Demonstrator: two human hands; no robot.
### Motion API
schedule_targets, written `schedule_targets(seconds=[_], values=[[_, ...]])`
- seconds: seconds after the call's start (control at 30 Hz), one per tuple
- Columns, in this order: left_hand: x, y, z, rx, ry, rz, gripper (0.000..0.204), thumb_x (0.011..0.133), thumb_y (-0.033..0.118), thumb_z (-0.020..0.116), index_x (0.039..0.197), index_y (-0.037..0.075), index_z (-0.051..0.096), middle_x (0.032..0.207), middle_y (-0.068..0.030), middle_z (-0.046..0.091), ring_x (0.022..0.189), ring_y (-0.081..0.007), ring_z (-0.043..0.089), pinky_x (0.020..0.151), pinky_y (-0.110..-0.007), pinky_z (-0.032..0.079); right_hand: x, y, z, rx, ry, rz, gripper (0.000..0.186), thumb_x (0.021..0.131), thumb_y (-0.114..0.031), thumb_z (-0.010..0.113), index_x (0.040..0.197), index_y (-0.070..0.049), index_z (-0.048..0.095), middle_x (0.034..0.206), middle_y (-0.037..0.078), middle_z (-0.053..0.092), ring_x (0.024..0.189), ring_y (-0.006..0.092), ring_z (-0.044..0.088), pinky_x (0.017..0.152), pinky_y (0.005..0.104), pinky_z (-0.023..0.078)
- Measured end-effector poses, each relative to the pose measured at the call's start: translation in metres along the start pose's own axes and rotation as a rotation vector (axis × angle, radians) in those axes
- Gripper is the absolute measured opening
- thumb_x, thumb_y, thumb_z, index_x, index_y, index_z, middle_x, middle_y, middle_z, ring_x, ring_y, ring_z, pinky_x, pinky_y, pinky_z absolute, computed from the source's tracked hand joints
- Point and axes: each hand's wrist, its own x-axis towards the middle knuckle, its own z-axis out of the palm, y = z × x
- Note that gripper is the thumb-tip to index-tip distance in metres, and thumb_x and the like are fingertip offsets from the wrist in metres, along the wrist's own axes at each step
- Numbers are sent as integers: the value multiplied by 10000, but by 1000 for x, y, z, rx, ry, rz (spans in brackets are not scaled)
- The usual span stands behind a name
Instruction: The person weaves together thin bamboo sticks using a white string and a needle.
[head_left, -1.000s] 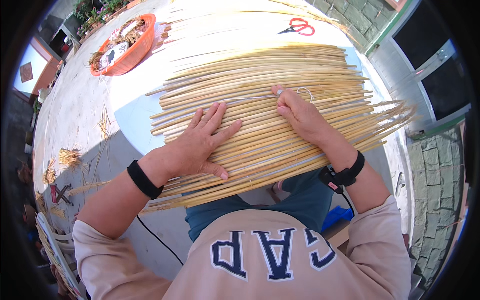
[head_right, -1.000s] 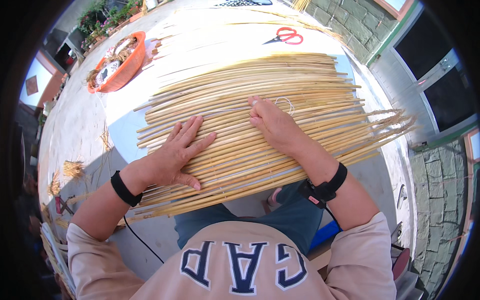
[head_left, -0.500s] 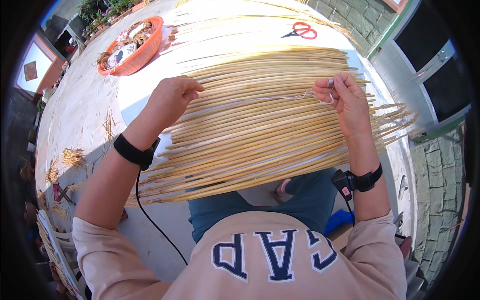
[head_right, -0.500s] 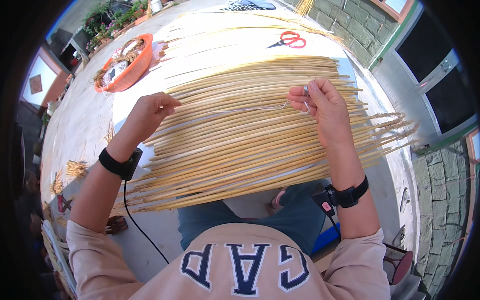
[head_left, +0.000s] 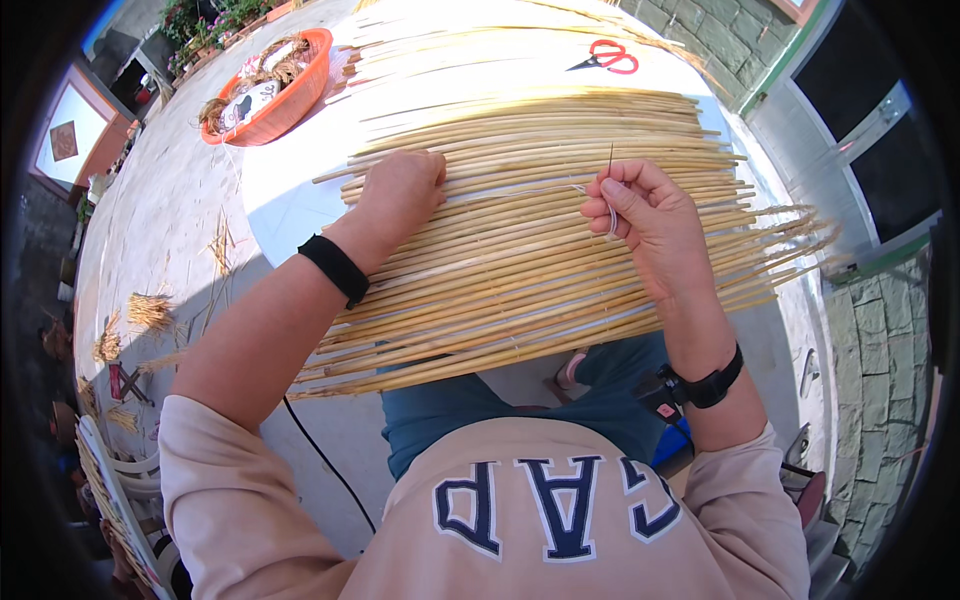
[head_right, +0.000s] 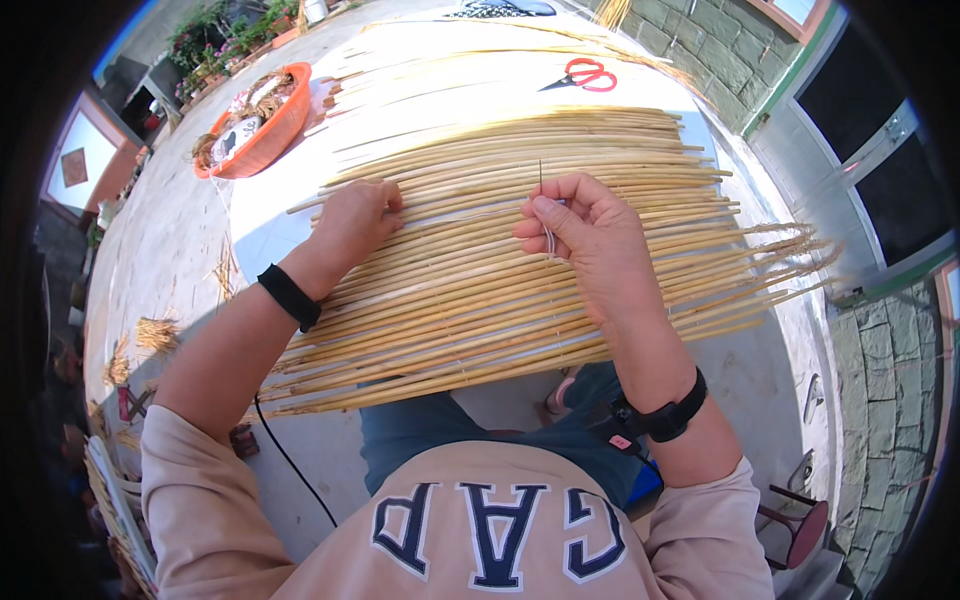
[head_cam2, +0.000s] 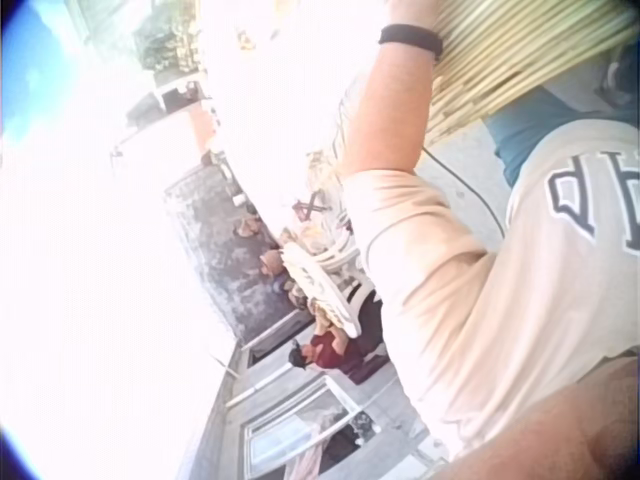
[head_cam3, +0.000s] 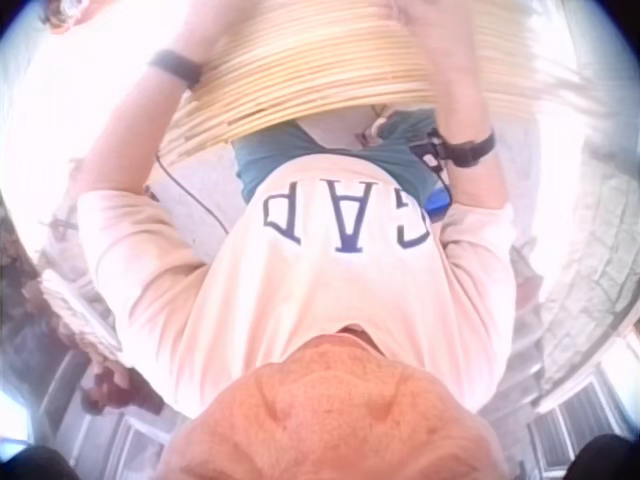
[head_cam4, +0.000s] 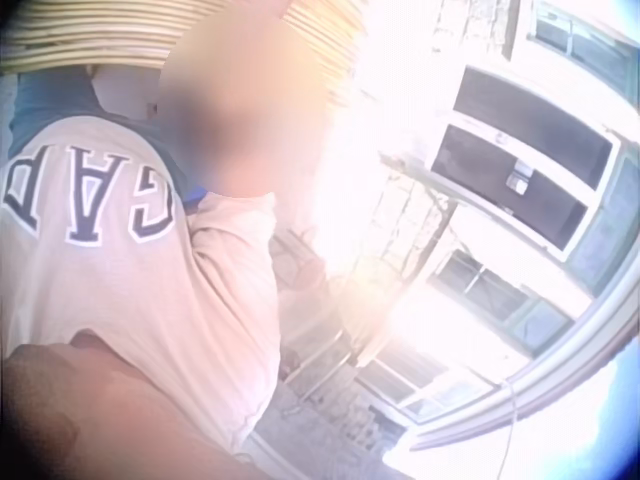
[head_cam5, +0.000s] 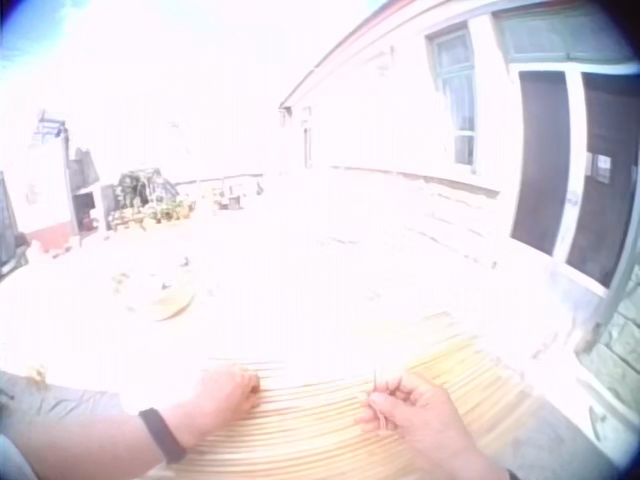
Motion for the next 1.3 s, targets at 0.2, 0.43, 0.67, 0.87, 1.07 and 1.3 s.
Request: schedule_targets(seconds=[0.2, 0.43, 0.67, 0.87, 1.07, 1.3], values=[[1, -2, 4, 9, 36, 93, 107, 701, 128, 624, 760, 43, 593, 767, -114, 598, 789, -294, 567, 698, -375, 452, 0, 12, 29, -25, -57, 137, 131, 884, -160, 508, 926, -36, 510, 735, 58, 567, 598, 120, 579, 517, 213, 480], [7, 2, 5, 100, -10, 70, 114, 679, 102, 561, 757, 19, 573, 774, -158, 596, 773, -324, 568, 680, -392, 453, 4, 38, 61, -274, -171, 310, 164, 896, -217, 490, 914, -54, 489, 662, 55, 543, 460, 105, 526, 381, 202, 417], [2, 4, -21, -342, -214, -34, 224, 729, 150, 574, 889, -6, 595, 799, -174, 617, 746, -289, 595, 681, -343, 462, 8, 56, 67, -387, -200, 281, 93, 850, -100, 478, 865, -15, 512, 602, 67, 547, 448, 119, 539, 376, 232, 427], [4, 0, -24, -474, -300, -162, 198, 783, 167, 579, 891, 0, 587, 734, -34, 577, 673, -99, 500, 617, -243, 412, 7, 57, 73, -459, -155, 246, 106, 850, -127, 502, 859, -26, 535, 579, 34, 553, 411, 73, 488, 355, 194, 374], [8, -6, -20, -503, -305, -192, 256, 768, 215, 617, 912, 5, 603, 777, -86, 613, 704, -161, 558, 648, -282, 437, 9, 56, 74, -492, -118, 179, 110, 809, -72, 473, 789, 12, 539, 573, 74, 567, 429, 128, 546, 407, 240, 436], [5, -5, -18, -550, -273, -178, 196, 783, 155, 600, 884, -11, 575, 727, -18, 561, 671, -75, 471, 611, -226, 400, 11, 54, 72, -442, -123, 224, 119, 815, -83, 474, 769, -1, 546, 566, 69, 562, 432, 112, 541, 379, 231, 418]])
